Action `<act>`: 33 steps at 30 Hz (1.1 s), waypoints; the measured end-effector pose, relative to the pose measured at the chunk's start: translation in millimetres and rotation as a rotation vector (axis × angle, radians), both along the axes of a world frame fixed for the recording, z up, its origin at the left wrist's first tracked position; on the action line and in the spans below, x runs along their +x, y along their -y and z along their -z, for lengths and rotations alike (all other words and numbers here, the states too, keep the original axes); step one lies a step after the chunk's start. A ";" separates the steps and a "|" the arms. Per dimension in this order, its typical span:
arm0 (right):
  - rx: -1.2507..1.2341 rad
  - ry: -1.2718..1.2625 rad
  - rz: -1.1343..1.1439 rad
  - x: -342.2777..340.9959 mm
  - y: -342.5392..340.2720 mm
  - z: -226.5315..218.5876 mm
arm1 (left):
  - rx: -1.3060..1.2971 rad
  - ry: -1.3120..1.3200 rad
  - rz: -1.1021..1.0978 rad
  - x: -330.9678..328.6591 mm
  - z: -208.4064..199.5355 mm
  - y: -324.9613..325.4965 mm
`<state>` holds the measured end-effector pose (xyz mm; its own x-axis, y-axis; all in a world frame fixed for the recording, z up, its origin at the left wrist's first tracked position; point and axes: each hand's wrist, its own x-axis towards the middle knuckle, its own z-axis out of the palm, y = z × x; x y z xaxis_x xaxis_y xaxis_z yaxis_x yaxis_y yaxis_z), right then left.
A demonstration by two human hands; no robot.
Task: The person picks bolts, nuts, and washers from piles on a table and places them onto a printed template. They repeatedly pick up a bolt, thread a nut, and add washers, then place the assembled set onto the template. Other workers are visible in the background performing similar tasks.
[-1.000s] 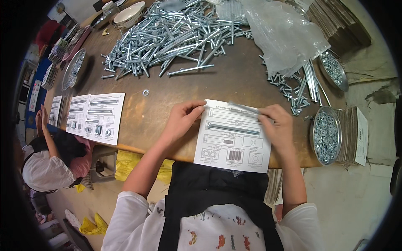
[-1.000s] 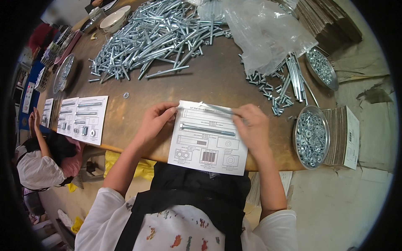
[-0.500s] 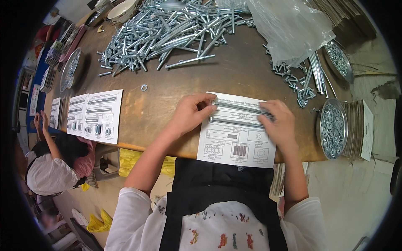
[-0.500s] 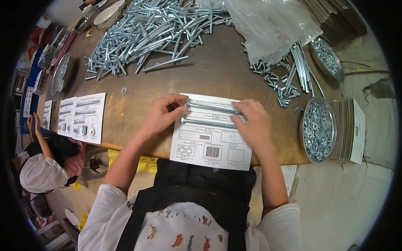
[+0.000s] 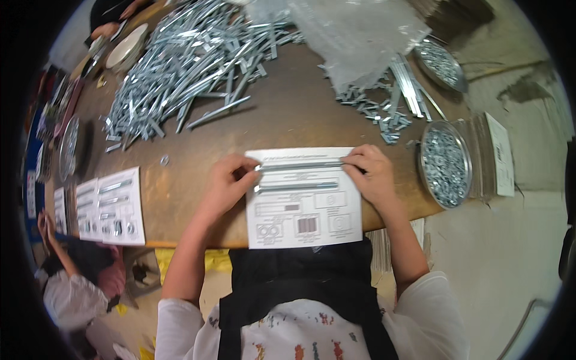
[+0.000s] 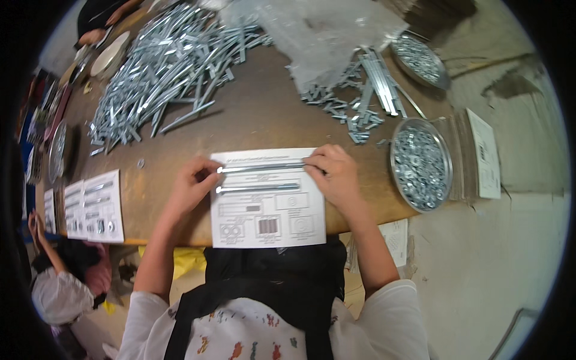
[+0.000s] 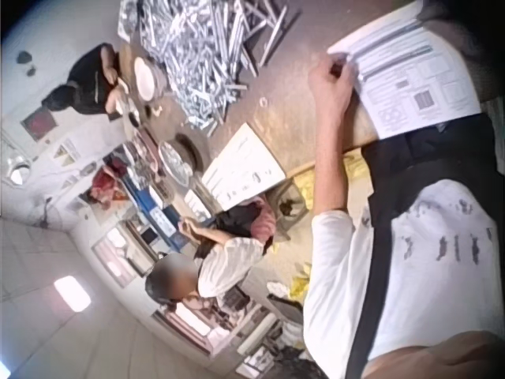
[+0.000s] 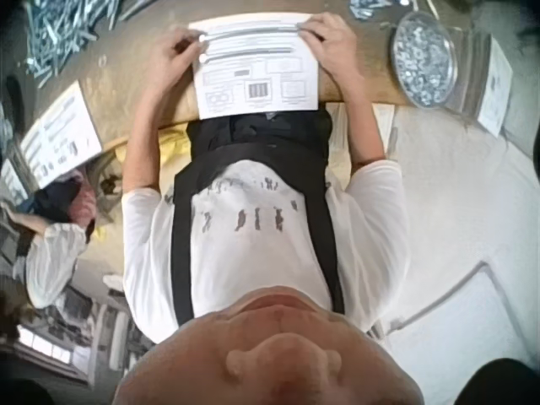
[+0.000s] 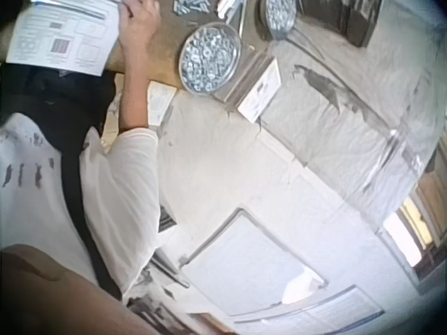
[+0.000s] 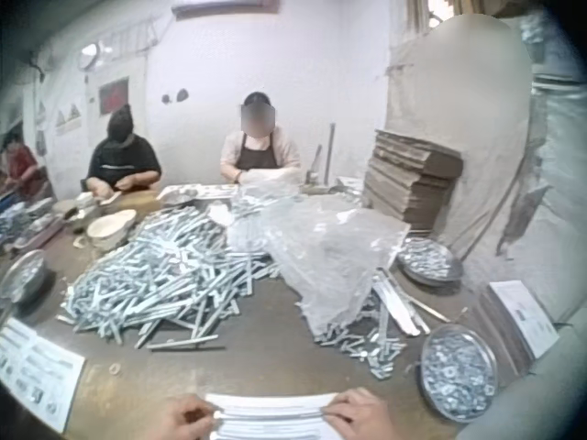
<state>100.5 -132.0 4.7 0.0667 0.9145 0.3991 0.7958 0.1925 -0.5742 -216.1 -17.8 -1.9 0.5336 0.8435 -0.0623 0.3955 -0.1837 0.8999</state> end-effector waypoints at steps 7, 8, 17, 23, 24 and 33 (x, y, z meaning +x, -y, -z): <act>-0.021 0.339 0.500 63.6 0.7 7.7 | 0.077 -0.039 -0.034 54.6 -32.9 -15.4; -0.039 0.393 0.505 67.2 -4.5 16.7 | 0.132 0.091 0.060 72.9 -33.5 -21.5; 0.053 0.283 0.353 41.1 40.3 10.7 | 0.457 -0.108 0.296 251.9 0.6 -27.4; 0.163 0.239 0.382 44.1 47.3 20.7 | 0.484 -0.259 0.283 276.2 -2.0 -30.5; 0.151 0.223 0.394 41.6 48.3 18.6 | 0.474 -0.250 0.293 270.8 -2.5 -31.2; 0.029 0.501 0.392 38.4 37.4 4.2 | 0.110 0.065 0.369 139.4 -49.5 21.7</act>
